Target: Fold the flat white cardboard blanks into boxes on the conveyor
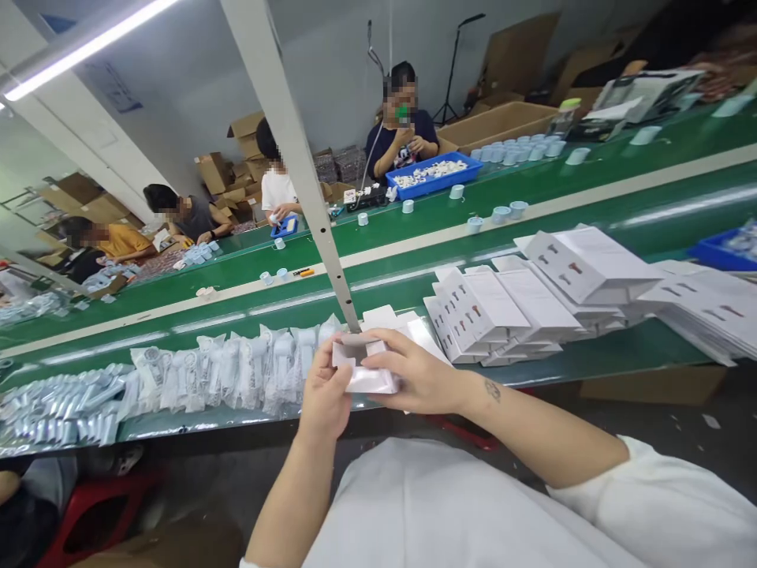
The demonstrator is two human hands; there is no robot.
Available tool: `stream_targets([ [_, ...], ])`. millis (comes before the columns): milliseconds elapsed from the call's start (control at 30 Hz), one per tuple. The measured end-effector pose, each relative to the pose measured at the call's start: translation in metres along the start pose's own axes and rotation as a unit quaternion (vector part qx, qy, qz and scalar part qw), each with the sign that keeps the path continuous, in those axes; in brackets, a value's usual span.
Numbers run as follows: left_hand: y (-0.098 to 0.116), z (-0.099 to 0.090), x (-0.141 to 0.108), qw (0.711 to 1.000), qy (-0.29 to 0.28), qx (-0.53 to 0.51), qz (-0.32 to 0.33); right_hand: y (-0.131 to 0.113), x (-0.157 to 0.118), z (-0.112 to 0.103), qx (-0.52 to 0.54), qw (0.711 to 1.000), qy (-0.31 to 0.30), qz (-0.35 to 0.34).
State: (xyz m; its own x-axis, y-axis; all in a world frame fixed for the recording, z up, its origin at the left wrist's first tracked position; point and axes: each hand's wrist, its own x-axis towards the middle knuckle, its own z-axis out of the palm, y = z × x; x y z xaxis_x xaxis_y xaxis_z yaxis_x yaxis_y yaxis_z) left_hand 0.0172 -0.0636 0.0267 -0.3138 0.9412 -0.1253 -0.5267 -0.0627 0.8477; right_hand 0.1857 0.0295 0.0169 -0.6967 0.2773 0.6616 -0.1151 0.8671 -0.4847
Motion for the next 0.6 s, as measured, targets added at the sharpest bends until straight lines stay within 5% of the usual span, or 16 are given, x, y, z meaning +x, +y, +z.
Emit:
stream_targets([
  [133,-0.002,-0.016,0.015,0.994,-0.101,-0.01,-0.028,0.012,0.0,-0.012,0.115,0.993,-0.034,0.016],
  [267,-0.017,-0.009,0.024,0.992,-0.103,0.031,-0.061,0.014,0.005,-0.026,0.151,0.979,-0.113,0.079],
  [333,-0.023,0.0,0.026,0.996,-0.057,0.052,-0.046,0.008,0.005,-0.029,0.136,0.976,-0.137,0.105],
  [500,-0.035,0.013,0.022,0.993,0.098,0.053,0.042,-0.016,-0.007,-0.012,0.019,0.987,-0.029,0.158],
  [600,-0.037,0.009,0.016,0.991,0.054,0.1,0.066,-0.019,-0.017,0.004,-0.024,0.987,0.073,0.144],
])
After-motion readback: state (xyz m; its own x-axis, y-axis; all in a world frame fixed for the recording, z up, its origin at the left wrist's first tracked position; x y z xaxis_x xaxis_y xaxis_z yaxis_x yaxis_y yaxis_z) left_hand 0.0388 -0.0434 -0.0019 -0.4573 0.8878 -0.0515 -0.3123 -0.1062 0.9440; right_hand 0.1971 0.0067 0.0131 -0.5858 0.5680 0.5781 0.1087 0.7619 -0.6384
